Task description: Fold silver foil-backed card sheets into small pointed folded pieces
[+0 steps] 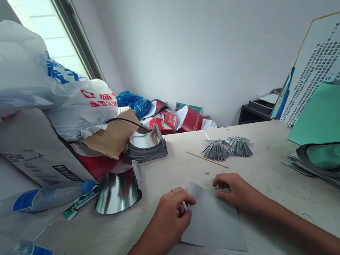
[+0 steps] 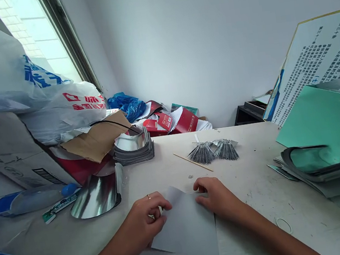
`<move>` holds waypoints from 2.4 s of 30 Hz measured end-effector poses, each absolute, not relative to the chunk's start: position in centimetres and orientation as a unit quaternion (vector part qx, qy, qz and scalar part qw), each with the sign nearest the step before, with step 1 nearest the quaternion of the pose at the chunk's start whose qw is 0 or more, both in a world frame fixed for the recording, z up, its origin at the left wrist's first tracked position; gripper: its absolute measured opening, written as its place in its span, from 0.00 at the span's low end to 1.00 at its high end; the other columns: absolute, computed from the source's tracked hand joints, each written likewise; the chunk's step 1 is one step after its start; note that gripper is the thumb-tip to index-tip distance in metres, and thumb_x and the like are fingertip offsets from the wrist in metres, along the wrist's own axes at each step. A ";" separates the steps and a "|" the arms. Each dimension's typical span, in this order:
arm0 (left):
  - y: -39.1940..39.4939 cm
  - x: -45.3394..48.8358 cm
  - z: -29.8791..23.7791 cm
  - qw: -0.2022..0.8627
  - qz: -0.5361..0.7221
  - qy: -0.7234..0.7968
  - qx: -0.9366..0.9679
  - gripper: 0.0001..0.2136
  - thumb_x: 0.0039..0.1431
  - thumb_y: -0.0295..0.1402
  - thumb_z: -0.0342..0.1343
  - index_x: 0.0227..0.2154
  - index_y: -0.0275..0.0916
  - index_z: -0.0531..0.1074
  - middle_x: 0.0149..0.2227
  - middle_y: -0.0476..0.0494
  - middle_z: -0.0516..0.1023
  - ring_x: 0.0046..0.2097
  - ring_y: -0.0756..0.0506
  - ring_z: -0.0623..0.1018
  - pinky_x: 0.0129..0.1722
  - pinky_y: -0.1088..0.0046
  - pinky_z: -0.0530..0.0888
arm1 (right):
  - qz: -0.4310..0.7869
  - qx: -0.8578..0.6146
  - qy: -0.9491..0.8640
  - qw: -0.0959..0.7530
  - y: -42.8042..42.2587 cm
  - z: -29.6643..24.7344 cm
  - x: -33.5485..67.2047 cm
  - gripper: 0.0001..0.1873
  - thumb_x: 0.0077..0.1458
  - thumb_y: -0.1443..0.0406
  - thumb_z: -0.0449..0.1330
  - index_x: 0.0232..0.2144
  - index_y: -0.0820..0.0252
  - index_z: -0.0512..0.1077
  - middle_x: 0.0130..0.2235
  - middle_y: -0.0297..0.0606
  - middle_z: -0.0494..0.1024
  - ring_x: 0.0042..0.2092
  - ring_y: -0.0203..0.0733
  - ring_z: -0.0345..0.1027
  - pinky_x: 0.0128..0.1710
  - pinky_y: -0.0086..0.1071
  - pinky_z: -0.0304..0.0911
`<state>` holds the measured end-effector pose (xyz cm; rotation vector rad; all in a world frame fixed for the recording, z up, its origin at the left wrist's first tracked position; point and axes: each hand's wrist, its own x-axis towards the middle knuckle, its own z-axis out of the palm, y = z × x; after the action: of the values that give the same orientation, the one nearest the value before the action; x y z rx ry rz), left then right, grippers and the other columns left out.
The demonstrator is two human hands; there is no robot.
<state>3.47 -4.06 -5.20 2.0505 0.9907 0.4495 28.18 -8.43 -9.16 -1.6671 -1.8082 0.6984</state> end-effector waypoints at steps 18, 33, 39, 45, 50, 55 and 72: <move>-4.6 2.8 -7.1 0.199 0.130 0.396 0.887 0.15 0.52 0.17 0.55 0.40 0.43 0.71 0.62 0.41 0.58 0.62 0.36 0.64 0.50 0.62 0.74 | 0.228 -0.674 -0.651 0.266 -9.1 -9.4 28.0 0.12 0.51 0.62 0.64 0.40 0.57 0.73 0.39 0.37 0.76 0.41 0.46 0.69 0.41 0.36 0.62; -4.3 1.8 -6.4 0.184 0.112 0.305 0.928 0.20 0.52 0.14 0.51 0.43 0.45 0.71 0.64 0.45 0.62 0.62 0.40 0.68 0.59 0.58 0.70 | 0.211 -0.668 -0.670 0.244 -9.3 -9.2 28.0 0.12 0.55 0.57 0.62 0.39 0.56 0.71 0.37 0.36 0.75 0.39 0.44 0.68 0.38 0.34 0.59; -4.8 2.2 -5.5 0.156 0.057 0.249 0.954 0.19 0.54 0.15 0.47 0.42 0.43 0.72 0.55 0.45 0.70 0.56 0.42 0.72 0.56 0.60 0.71 | 0.213 -0.678 -0.667 0.226 -9.2 -9.3 28.0 0.12 0.53 0.58 0.63 0.39 0.56 0.71 0.36 0.36 0.75 0.38 0.45 0.68 0.35 0.33 0.57; -4.9 2.0 -4.5 0.178 0.042 0.260 0.948 0.18 0.54 0.18 0.52 0.44 0.44 0.72 0.55 0.46 0.70 0.57 0.42 0.71 0.58 0.62 0.69 | 0.252 -0.684 -0.637 0.250 -9.1 -9.0 28.4 0.10 0.52 0.57 0.64 0.32 0.57 0.72 0.30 0.35 0.73 0.35 0.44 0.65 0.32 0.32 0.54; -5.2 1.7 -4.4 0.172 0.014 0.295 0.940 0.19 0.55 0.20 0.54 0.47 0.46 0.71 0.57 0.47 0.69 0.58 0.40 0.69 0.58 0.58 0.68 | 0.383 -0.594 -0.606 0.365 -9.1 -8.9 28.5 0.12 0.52 0.60 0.63 0.38 0.58 0.70 0.25 0.28 0.62 0.28 0.37 0.57 0.28 0.29 0.51; -5.3 1.9 -4.3 0.158 0.016 0.304 0.939 0.21 0.55 0.20 0.52 0.49 0.47 0.70 0.55 0.46 0.69 0.56 0.40 0.69 0.57 0.58 0.68 | 0.566 -0.455 -0.518 0.452 -9.7 -8.9 28.1 0.31 0.51 0.53 0.66 0.52 0.54 0.61 0.29 0.29 0.66 0.31 0.38 0.62 0.30 0.29 0.56; -6.5 2.3 -5.4 0.072 0.013 0.272 0.959 0.37 0.55 0.16 0.45 0.65 0.55 0.52 0.53 0.42 0.68 0.54 0.40 0.69 0.53 0.60 0.69 | 0.562 -0.396 -0.571 0.450 -11.0 -8.0 26.7 0.26 0.54 0.51 0.65 0.54 0.48 0.71 0.41 0.36 0.68 0.40 0.41 0.63 0.38 0.32 0.64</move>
<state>2.30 -6.46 -5.43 2.8827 0.8187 0.0390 26.71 -10.96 -8.01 -0.9783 -1.4118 1.3885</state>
